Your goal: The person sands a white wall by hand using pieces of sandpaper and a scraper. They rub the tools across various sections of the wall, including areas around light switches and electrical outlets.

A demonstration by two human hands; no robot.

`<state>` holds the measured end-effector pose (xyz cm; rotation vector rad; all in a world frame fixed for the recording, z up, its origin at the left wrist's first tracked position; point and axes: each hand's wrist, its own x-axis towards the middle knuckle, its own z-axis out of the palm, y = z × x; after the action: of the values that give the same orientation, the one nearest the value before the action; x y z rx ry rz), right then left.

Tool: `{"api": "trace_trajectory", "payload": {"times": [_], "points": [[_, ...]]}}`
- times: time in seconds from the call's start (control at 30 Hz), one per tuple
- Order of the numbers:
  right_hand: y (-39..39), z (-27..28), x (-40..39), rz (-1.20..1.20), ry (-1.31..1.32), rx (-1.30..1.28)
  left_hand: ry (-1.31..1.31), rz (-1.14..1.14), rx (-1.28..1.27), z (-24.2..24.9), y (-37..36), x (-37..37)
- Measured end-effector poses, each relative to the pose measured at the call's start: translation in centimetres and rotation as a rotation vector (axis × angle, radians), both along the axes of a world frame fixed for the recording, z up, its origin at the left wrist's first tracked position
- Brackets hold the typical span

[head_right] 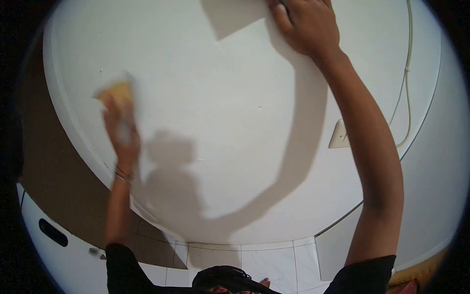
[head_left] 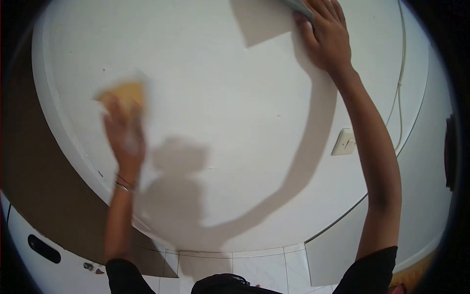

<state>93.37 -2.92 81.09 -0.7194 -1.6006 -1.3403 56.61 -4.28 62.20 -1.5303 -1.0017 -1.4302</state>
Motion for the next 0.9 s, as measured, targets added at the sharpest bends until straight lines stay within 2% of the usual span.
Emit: {"api": "trace_trajectory", "payload": {"times": [0.03, 0.07, 0.1, 0.17, 0.23, 0.27, 0.3, 0.33, 0.37, 0.4, 0.47, 0.5, 0.53, 0.57, 0.63, 0.67, 0.73, 0.77, 0.8, 0.83, 0.9], "points": [[0.0, 0.0, 0.2, -0.003, 0.005, -0.001, -0.075, 0.217, 0.099, 4.0, -1.3, 0.5], [0.3, 0.1, 0.5, 0.028, -0.015, 0.037, -0.430, -0.172, -0.096, 6.6, -1.0, -1.1], [0.5, -0.1, 0.6, 0.041, -0.010, 0.030, -0.635, -0.274, -0.172, 9.2, -1.6, 0.1], [0.6, -0.1, 0.8, 0.097, 0.007, 0.032, -0.522, 0.169, 0.139, 10.4, 0.5, 3.2], [1.1, 0.0, 1.2, 0.103, 0.000, 0.056, -0.356, 0.008, 0.140, 7.2, 0.9, 8.3], [1.3, 0.0, 1.3, 0.123, 0.007, 0.069, -0.195, 0.047, 0.110, 4.1, 1.5, 11.1], [1.5, 0.0, 1.5, 0.144, 0.011, 0.077, 0.194, 0.466, 0.004, 0.1, 1.6, 14.0], [1.5, -0.1, 1.6, 0.168, 0.011, 0.075, 0.242, 0.064, -0.222, -5.1, 1.7, 16.6], [1.5, -0.3, 1.5, 0.183, 0.002, 0.071, 0.572, 0.116, -0.216, -6.8, 0.3, 18.5], [1.5, -0.4, 1.5, 0.147, 0.000, 0.068, 0.612, 0.180, -0.234, -6.7, 0.4, 18.0], [1.3, -0.1, 1.2, 0.122, -0.009, 0.077, 0.461, 0.163, -0.169, -3.4, 1.2, 14.1], [1.0, -0.4, 0.8, 0.142, -0.006, 0.099, 0.371, 0.373, -0.025, 0.0, 0.3, 12.4], [0.8, -0.5, 0.3, 0.163, -0.002, 0.117, 0.078, 0.166, 0.054, 2.9, -0.2, 10.0], [0.6, -0.5, 0.2, 0.178, -0.011, 0.106, -0.336, -0.180, 0.087, 5.3, -1.2, 9.3], [-0.1, -0.7, -0.3, 0.214, 0.038, 0.082, -0.744, -0.226, -0.027, 5.5, -0.2, -0.1], [-0.1, -0.7, -0.5, 0.189, 0.041, 0.078, -0.752, -0.213, -0.038, 3.4, 0.3, -0.8], [0.1, -0.9, -1.1, 0.161, 0.027, 0.066, -0.604, -0.018, 0.093, -1.2, 1.4, -1.2], [0.0, -0.7, -1.0, 0.123, 0.024, 0.067, -0.388, 0.114, 0.173, -3.5, 1.0, 2.4], [0.1, -0.5, -0.8, 0.141, 0.020, 0.056, -0.033, 0.313, 0.016, -7.4, 1.1, 3.6], [-0.2, -0.4, -0.6, 0.104, 0.019, 0.031, 0.346, 0.254, -0.261, -9.9, -1.0, 5.1], [3.2, -0.2, 0.6, 0.215, -0.135, 0.247, 0.572, 0.232, -0.129, -9.1, -0.5, 2.1]]}}
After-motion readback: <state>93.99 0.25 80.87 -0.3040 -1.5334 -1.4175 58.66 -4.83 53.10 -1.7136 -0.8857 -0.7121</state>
